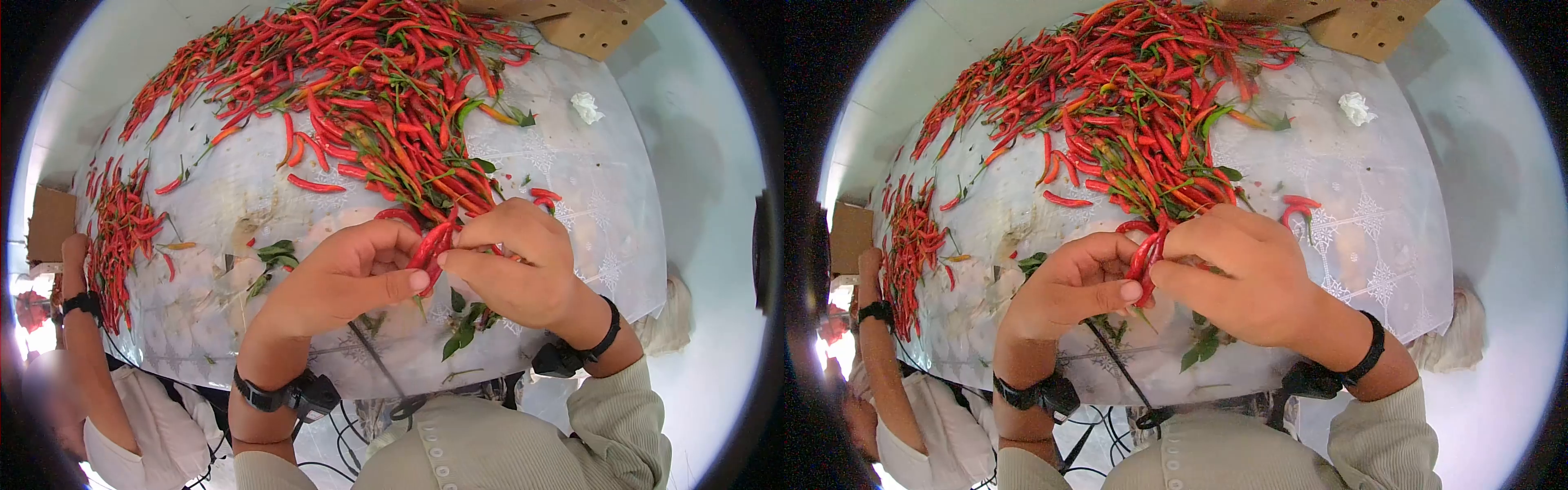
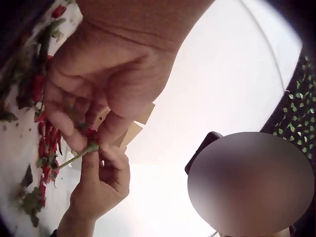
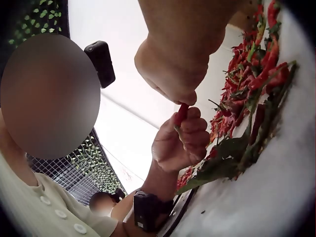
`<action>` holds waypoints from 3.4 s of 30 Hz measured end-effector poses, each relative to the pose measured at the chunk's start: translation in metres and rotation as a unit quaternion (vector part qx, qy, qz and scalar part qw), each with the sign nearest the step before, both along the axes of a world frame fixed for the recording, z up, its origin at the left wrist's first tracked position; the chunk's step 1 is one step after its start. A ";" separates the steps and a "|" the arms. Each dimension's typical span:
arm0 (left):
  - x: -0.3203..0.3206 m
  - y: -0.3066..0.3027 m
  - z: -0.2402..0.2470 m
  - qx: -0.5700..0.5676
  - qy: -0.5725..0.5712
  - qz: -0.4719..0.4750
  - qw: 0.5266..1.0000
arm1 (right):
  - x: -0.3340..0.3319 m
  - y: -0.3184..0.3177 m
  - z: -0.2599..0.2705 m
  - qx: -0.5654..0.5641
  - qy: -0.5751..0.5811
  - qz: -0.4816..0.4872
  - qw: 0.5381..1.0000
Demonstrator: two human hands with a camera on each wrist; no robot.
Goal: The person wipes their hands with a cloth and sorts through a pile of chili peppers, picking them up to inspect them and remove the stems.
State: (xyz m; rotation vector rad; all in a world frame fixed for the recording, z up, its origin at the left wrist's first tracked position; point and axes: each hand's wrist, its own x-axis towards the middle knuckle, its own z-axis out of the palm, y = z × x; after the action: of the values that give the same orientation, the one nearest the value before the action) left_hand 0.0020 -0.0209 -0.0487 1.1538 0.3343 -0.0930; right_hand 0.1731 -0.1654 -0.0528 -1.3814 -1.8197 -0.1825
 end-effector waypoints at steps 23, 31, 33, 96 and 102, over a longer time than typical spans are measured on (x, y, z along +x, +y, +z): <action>0.002 -0.007 0.004 0.030 -0.012 0.018 0.999 | -0.002 -0.002 0.009 -0.252 0.371 -0.004 0.893; -0.009 0.007 0.015 0.078 0.064 0.116 0.988 | 0.017 -0.006 0.024 -0.330 0.282 -0.007 0.901; -0.012 0.020 0.013 0.075 0.033 0.199 0.977 | 0.022 -0.009 0.023 -0.375 0.198 0.012 0.906; 0.003 -0.001 -0.004 0.634 -0.020 0.037 0.772 | 0.009 -0.002 0.005 -0.215 0.137 -0.089 0.963; 0.003 -0.002 -0.006 0.609 -0.006 0.026 0.793 | 0.013 -0.005 0.015 -0.321 0.448 -0.026 0.834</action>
State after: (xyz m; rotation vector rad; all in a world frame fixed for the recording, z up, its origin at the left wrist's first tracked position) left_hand 0.0054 -0.0230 -0.0551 2.4330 0.4203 0.2257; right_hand 0.1866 -0.1704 -0.0375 -1.5587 -1.0384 0.9892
